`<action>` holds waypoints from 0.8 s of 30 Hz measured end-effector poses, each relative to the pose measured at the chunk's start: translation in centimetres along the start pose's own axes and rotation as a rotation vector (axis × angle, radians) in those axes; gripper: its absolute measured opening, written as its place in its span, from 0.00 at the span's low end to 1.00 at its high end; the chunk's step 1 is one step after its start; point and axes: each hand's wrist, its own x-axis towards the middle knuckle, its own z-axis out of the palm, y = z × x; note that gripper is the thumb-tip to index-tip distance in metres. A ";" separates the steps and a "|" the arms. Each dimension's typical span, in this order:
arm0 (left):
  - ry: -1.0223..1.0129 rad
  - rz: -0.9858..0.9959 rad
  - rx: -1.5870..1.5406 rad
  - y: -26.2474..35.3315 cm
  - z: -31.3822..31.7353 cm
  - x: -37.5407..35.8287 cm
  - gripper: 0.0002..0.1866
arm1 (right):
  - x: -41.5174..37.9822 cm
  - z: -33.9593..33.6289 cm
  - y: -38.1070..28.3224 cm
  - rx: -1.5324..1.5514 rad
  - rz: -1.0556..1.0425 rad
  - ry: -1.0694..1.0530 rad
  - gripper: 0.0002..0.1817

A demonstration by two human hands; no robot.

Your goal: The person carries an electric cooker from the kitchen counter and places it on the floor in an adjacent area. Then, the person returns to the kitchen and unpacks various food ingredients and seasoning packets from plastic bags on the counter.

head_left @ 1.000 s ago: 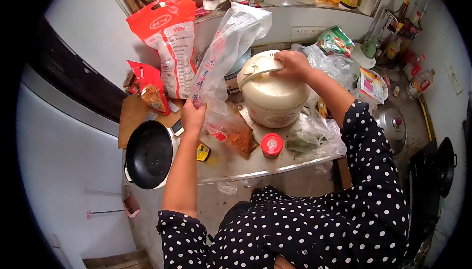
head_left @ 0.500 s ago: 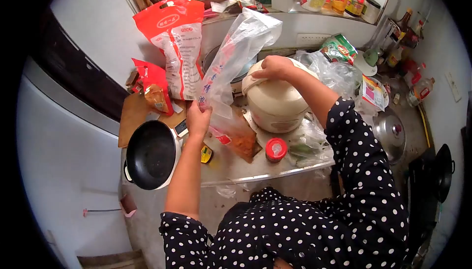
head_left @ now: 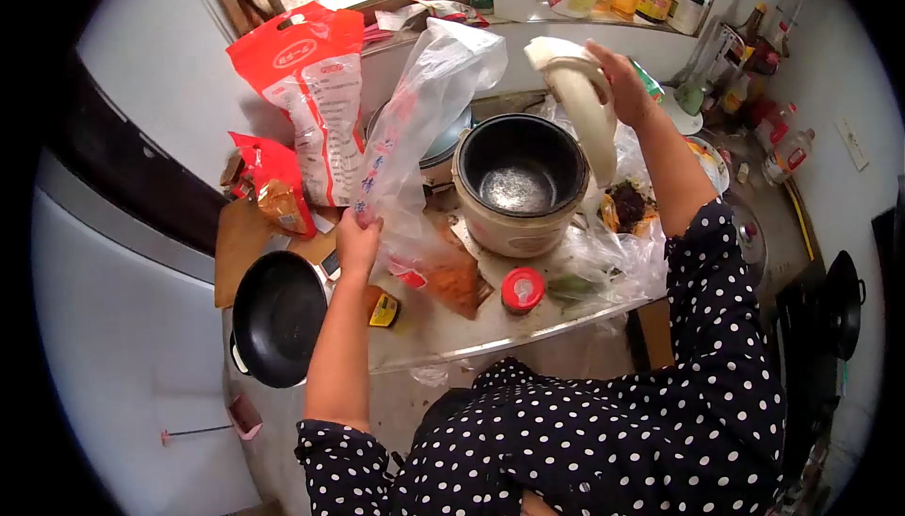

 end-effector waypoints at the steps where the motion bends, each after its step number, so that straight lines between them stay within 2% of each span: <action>1: -0.009 0.005 0.000 0.0 0.2 0.1 0.17 | 0.2 -0.6 0.5 0.000 0.003 0.010 0.22; 3: 0.017 -0.063 -0.010 -0.9 0.4 0.6 0.16 | 0.2 -1.2 0.8 0.072 -0.050 0.104 0.22; 5: 0.029 -0.013 -0.021 -2.7 1.0 1.1 0.18 | 0.1 -0.8 0.9 0.016 -0.103 0.115 0.22; 6: 0.016 -0.069 -0.095 -3.2 1.2 1.3 0.17 | -0.1 0.0 0.8 -0.035 -0.131 0.103 0.23; 7: 0.004 -0.126 -0.171 -3.7 1.4 1.5 0.15 | 0.1 0.8 0.6 -0.118 -0.142 0.081 0.24; 8: -0.001 -0.124 -0.170 -3.2 1.3 1.3 0.15 | 0.5 1.6 0.9 -0.256 -0.147 -0.008 0.21; 10: -0.034 -0.212 -0.375 -2.0 0.8 0.8 0.13 | 1.3 4.7 1.0 -0.442 0.040 -0.092 0.22; 11: -0.035 -0.208 -0.373 -1.9 0.7 0.8 0.13 | 1.4 6.9 0.6 -0.488 0.231 -0.084 0.24; 13: -0.022 -0.226 -0.327 -1.9 0.7 0.6 0.12 | 1.4 9.8 1.8 -0.972 0.144 -0.216 0.32; 17: -0.109 -0.165 -0.397 -1.5 0.3 0.5 0.10 | 0.6 13.3 4.7 -1.264 0.075 -0.242 0.35; 19: -0.041 -0.250 -0.378 -1.7 0.4 0.5 0.09 | 0.0 14.0 4.1 -1.339 0.078 -0.218 0.36; 24: -0.117 -0.198 -0.416 -1.6 0.3 0.6 0.09 | 0.3 13.5 4.3 -1.301 0.064 -0.299 0.37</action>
